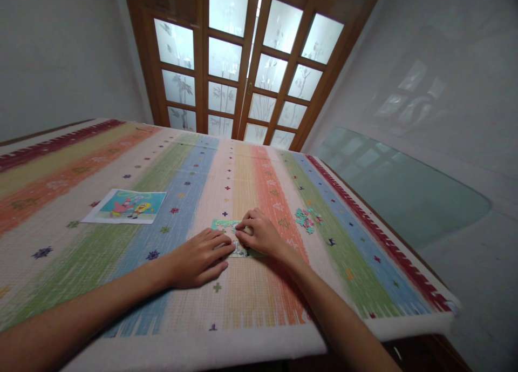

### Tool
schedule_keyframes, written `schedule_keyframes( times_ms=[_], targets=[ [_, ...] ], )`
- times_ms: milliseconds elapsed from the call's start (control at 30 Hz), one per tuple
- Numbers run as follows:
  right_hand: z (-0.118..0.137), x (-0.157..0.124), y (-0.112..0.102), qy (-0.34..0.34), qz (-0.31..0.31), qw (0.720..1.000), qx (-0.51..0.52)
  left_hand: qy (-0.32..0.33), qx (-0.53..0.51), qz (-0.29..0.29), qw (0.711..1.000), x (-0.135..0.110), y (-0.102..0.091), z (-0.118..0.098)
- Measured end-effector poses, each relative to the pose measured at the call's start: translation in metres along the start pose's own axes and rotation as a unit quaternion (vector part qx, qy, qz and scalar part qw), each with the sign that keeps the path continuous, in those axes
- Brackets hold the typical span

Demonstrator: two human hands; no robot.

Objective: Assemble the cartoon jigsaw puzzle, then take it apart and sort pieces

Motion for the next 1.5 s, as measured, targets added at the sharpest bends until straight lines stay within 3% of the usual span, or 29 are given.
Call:
schedule_keyframes(
  times_ms=[133,300,400,467,533,667,933,1167,1300,1500],
  targets=[
    [-0.016,0.000,-0.013,0.012,-0.057,0.998,0.031,0.001,-0.004,0.006,1.000,0.000,0.000,0.001],
    [-0.055,-0.005,-0.054,0.079,-0.179,0.980,0.017,0.002,-0.011,0.010,1.000,-0.001,-0.001,0.001],
    [-0.086,-0.020,-0.085,0.172,-0.242,0.955,-0.025,0.003,-0.012,0.011,1.000,-0.001,-0.002,0.001],
    [-0.108,-0.037,-0.103,0.276,-0.272,0.919,-0.070,0.003,-0.014,0.011,1.000,-0.001,-0.001,0.001],
    [-0.128,-0.057,-0.117,0.386,-0.264,0.878,-0.104,0.004,-0.013,0.009,1.000,-0.001,-0.001,0.001],
    [-0.155,-0.089,-0.129,0.444,-0.244,0.856,-0.106,0.006,-0.007,0.001,1.000,-0.001,-0.001,0.001],
    [-0.170,-0.094,-0.121,0.447,-0.181,0.873,-0.073,0.005,-0.006,-0.007,1.000,0.000,-0.002,0.001],
    [-0.168,-0.092,-0.116,0.438,-0.190,0.878,-0.039,0.006,-0.008,-0.006,1.000,-0.001,-0.002,0.001],
    [-0.157,-0.084,-0.115,0.412,-0.201,0.889,0.014,0.005,-0.007,0.000,1.000,-0.001,-0.001,0.002],
    [-0.119,-0.045,-0.095,0.310,-0.174,0.927,0.117,0.010,-0.003,-0.002,1.000,-0.001,0.000,0.002]
  ],
)
Point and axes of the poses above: each hand's wrist, its own x-axis towards the middle knuckle, its own y-axis out of the palm, z = x × y, the point moved 1 cm from there along x, towards the middle knuckle, and after that the axes turned 4 degrees about z, right-handed, at the moved point
